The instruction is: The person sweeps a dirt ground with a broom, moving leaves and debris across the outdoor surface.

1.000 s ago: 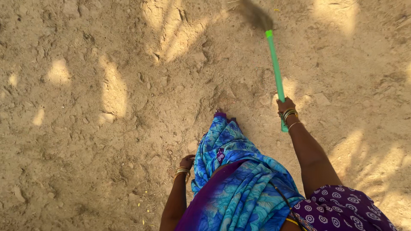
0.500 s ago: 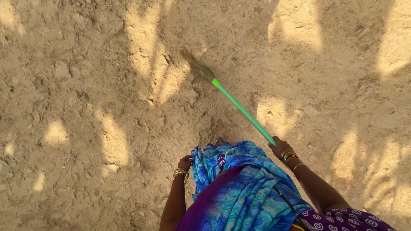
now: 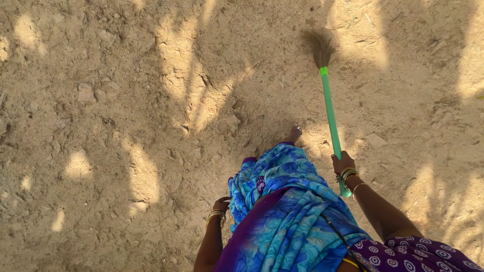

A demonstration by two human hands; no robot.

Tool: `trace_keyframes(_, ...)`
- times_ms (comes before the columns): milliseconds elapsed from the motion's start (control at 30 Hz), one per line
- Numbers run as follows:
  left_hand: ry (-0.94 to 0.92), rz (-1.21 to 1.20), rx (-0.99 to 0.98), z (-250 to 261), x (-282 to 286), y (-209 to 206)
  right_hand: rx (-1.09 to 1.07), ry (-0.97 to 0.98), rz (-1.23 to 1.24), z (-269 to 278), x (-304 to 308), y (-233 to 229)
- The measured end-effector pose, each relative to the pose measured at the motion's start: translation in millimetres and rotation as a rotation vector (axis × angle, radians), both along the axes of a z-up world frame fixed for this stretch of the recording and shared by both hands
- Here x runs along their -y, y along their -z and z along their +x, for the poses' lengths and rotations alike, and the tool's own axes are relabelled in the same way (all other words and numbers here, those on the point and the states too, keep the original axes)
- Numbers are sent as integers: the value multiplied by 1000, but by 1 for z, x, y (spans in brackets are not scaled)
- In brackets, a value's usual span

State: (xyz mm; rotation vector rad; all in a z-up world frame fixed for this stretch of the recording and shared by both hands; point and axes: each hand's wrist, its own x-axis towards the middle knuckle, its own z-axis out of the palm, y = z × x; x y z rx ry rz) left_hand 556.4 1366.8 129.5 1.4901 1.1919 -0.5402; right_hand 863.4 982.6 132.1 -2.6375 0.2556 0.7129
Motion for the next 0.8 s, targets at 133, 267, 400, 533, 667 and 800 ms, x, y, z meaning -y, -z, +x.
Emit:
trace_keyframes(133, -39, 0, -37, 22, -5, 7, -185, 6, 93, 14, -29, 5)
trace_keyframes(267, 47, 79, -161, 87, -11, -4, -189, -309, 0, 56, -60, 14)
trace_keyframes(400, 143, 160, 37, 165, -22, -7, -199, -411, 87, 102, -81, 24)
trace_keyframes(533, 141, 140, 184, 236, -34, -8, -201, -261, 45, 157, -69, 23)
trace_keyframes(667, 163, 164, 215, 282, -33, -10, -324, 133, 49, 222, -48, 21)
trace_keyframes(800, 121, 163, 198, 303, -21, -19, -2, 37, 32, 269, -47, 19)
